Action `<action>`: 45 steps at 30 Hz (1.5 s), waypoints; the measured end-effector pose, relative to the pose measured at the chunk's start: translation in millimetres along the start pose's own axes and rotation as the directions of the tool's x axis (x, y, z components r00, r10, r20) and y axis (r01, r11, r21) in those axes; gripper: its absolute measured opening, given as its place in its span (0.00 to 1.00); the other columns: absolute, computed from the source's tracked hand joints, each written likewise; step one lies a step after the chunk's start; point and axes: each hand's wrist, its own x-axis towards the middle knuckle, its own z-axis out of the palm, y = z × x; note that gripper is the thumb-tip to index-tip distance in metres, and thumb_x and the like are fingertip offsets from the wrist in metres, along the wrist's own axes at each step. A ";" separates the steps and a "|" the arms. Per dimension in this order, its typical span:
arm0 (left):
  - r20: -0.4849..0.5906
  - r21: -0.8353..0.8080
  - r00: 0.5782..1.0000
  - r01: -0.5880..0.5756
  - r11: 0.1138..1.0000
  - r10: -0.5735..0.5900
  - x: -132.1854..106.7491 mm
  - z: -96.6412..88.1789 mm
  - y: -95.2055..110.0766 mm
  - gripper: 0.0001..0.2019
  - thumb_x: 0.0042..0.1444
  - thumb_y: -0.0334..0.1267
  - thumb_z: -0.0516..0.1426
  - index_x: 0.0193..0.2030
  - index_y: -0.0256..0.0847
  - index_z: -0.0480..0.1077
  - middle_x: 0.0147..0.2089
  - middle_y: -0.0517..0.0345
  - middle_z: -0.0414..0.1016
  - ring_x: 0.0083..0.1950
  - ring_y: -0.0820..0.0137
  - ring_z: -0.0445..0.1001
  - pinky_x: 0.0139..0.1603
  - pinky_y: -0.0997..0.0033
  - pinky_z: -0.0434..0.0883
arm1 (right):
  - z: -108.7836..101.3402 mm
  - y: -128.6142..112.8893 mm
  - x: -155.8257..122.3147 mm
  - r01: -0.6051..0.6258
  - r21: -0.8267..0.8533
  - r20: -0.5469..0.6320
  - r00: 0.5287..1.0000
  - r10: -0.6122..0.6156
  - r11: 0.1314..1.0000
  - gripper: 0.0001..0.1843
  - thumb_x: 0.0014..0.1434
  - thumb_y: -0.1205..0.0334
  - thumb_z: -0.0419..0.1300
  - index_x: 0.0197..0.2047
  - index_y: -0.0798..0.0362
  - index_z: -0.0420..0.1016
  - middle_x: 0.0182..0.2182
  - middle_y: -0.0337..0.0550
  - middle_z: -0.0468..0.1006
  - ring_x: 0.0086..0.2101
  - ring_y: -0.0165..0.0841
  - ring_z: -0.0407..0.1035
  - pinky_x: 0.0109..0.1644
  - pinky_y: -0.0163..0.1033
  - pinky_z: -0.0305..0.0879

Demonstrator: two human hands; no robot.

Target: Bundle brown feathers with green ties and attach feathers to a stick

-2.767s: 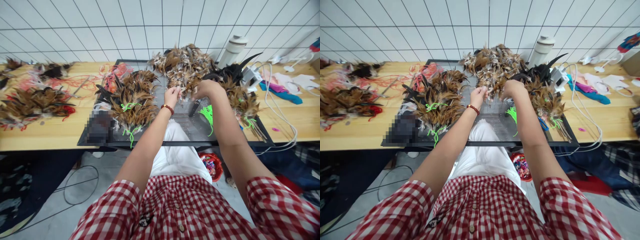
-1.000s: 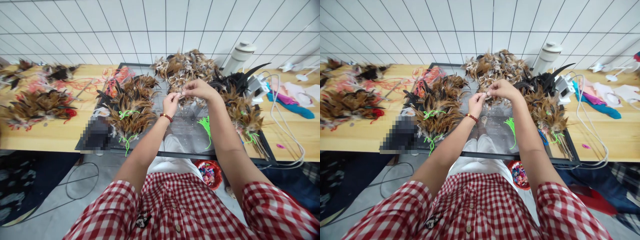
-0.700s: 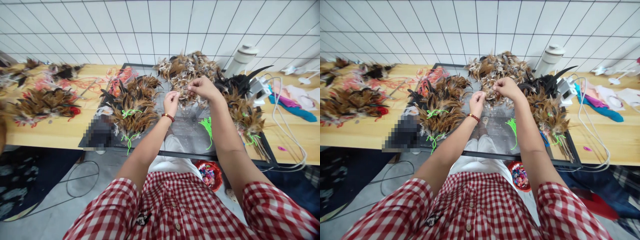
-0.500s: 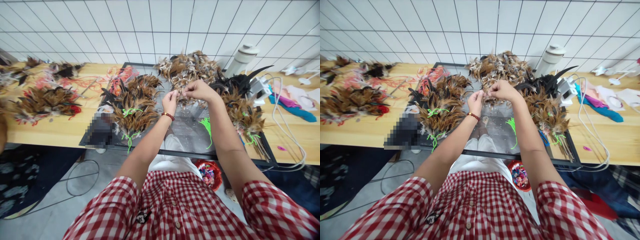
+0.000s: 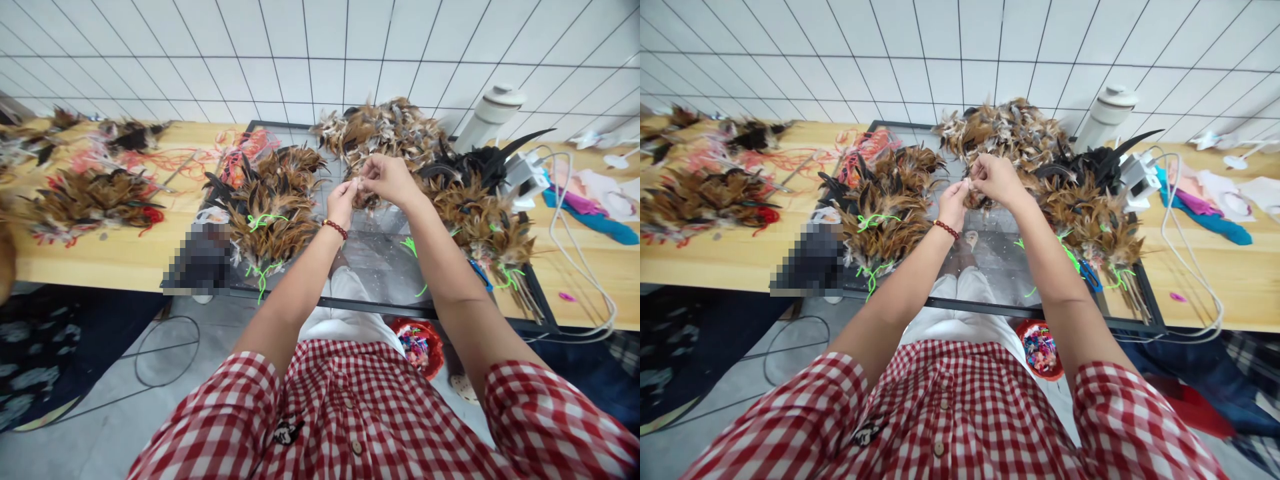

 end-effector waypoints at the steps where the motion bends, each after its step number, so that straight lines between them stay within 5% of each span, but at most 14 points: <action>1: 0.012 -0.035 0.999 0.045 0.998 -0.045 -1.9 0.9 2.7 0.10 0.63 0.42 0.65 0.34 0.39 0.75 0.28 0.64 0.77 0.30 0.78 0.75 0.39 0.76 0.74 | -0.8 0.6 -0.3 0.025 -0.008 -0.002 1.000 -0.025 1.000 0.08 0.55 0.64 0.67 0.39 0.54 0.77 0.31 0.42 0.81 0.35 0.37 0.77 0.44 0.42 0.72; 6: -0.039 -0.063 0.993 0.105 0.992 -0.108 -11.6 7.0 14.1 0.13 0.65 0.40 0.64 0.31 0.38 0.71 0.24 0.68 0.68 0.20 0.84 0.61 0.24 0.82 0.59 | -4.1 9.9 0.7 0.119 0.081 0.049 0.991 -0.123 0.990 0.09 0.54 0.63 0.67 0.40 0.53 0.79 0.31 0.41 0.80 0.34 0.37 0.75 0.44 0.42 0.71; 11: -0.052 -0.058 0.995 0.086 0.995 -0.089 -15.4 9.4 18.0 0.12 0.65 0.34 0.63 0.30 0.36 0.71 0.21 0.69 0.64 0.19 0.85 0.56 0.22 0.81 0.53 | -4.7 15.0 1.7 0.148 0.092 0.059 0.986 -0.154 0.985 0.15 0.55 0.63 0.65 0.47 0.53 0.80 0.33 0.42 0.81 0.36 0.37 0.75 0.44 0.43 0.70; 18: -0.048 -0.105 0.992 0.112 0.988 -0.118 -12.4 7.5 16.4 0.13 0.60 0.39 0.68 0.29 0.36 0.72 0.21 0.69 0.64 0.19 0.85 0.56 0.22 0.82 0.53 | -4.8 19.4 4.2 0.194 -0.027 -0.035 0.980 -0.195 0.981 0.16 0.58 0.63 0.62 0.49 0.53 0.84 0.37 0.46 0.84 0.39 0.40 0.76 0.48 0.47 0.70; 25: -0.033 -0.170 0.997 0.058 0.984 -0.065 -6.8 4.1 11.1 0.15 0.59 0.44 0.69 0.30 0.38 0.72 0.21 0.69 0.65 0.19 0.85 0.57 0.22 0.82 0.56 | -4.7 18.9 7.1 0.332 -0.067 0.112 0.939 -0.324 0.941 0.15 0.65 0.61 0.58 0.44 0.50 0.88 0.40 0.45 0.85 0.43 0.40 0.76 0.51 0.46 0.68; 31: -0.022 -0.201 0.997 0.073 0.977 -0.079 -6.7 4.7 12.9 0.13 0.62 0.39 0.67 0.29 0.38 0.72 0.22 0.69 0.67 0.19 0.85 0.58 0.23 0.81 0.59 | -0.8 18.7 5.2 0.243 -0.036 0.034 0.970 -0.242 0.969 0.14 0.61 0.59 0.62 0.46 0.52 0.87 0.37 0.45 0.84 0.39 0.39 0.75 0.47 0.44 0.68; 35: -0.003 -0.177 0.998 0.069 0.982 -0.070 -8.7 4.4 14.9 0.11 0.62 0.37 0.66 0.30 0.37 0.74 0.23 0.68 0.69 0.20 0.85 0.60 0.24 0.81 0.60 | -3.8 17.9 3.6 0.190 -0.013 -0.025 0.981 -0.190 0.982 0.10 0.58 0.59 0.64 0.37 0.53 0.86 0.33 0.44 0.83 0.36 0.37 0.73 0.45 0.43 0.66; 45: 0.003 -0.092 0.998 0.064 0.994 -0.064 -10.3 4.2 13.4 0.09 0.63 0.34 0.65 0.32 0.36 0.76 0.23 0.67 0.70 0.21 0.83 0.62 0.25 0.80 0.60 | -3.2 18.8 4.9 0.225 -0.082 0.000 0.974 -0.225 0.971 0.12 0.59 0.62 0.61 0.39 0.52 0.87 0.35 0.46 0.83 0.40 0.41 0.75 0.50 0.48 0.66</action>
